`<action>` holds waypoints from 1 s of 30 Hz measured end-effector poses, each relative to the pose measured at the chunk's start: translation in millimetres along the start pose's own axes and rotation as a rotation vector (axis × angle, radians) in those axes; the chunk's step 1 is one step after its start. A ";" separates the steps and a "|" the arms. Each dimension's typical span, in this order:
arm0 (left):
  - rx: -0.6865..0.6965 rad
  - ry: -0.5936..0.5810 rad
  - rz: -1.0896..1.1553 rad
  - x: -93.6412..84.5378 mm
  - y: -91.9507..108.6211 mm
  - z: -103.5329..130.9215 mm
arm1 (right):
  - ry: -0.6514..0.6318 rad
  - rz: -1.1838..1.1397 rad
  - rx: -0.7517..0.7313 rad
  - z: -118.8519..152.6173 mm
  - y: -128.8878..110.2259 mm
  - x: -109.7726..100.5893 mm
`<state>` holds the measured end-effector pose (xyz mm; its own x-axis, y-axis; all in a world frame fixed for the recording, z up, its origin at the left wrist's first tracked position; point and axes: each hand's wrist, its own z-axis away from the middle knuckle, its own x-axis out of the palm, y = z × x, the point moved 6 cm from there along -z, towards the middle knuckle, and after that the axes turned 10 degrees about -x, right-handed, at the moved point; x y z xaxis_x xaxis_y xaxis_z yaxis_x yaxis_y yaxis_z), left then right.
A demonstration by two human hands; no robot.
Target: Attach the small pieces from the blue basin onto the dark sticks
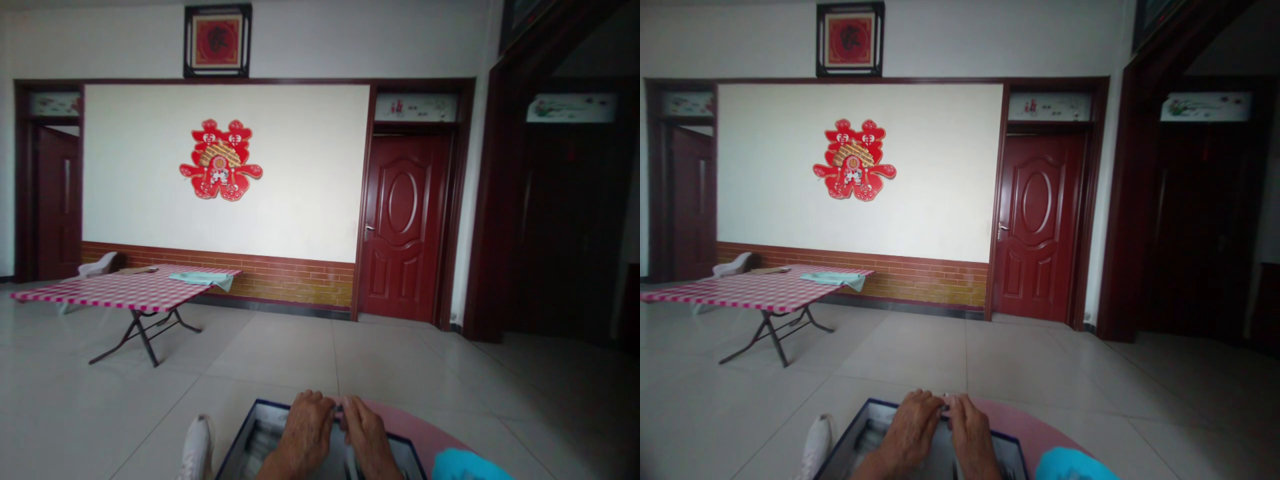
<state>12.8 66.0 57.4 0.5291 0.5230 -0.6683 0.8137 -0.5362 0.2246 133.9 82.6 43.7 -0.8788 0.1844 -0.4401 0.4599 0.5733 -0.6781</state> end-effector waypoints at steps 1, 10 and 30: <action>0.009 0.018 0.001 -0.3 -1.1 0.1 | -0.006 -0.029 0.000 -0.2 -0.8 -0.8; 0.048 0.041 -0.008 -1.2 1.9 1.1 | -0.034 -0.059 -0.071 -0.9 -10.2 0.2; -0.002 -0.079 -0.002 3.8 1.3 1.4 | -0.064 -0.027 -0.003 0.4 0.5 2.9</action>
<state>15.5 66.4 54.2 0.5068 0.4703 -0.7225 0.8152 -0.5339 0.2243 131.7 83.1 41.9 -0.8809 0.1179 -0.4584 0.4358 0.5800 -0.6883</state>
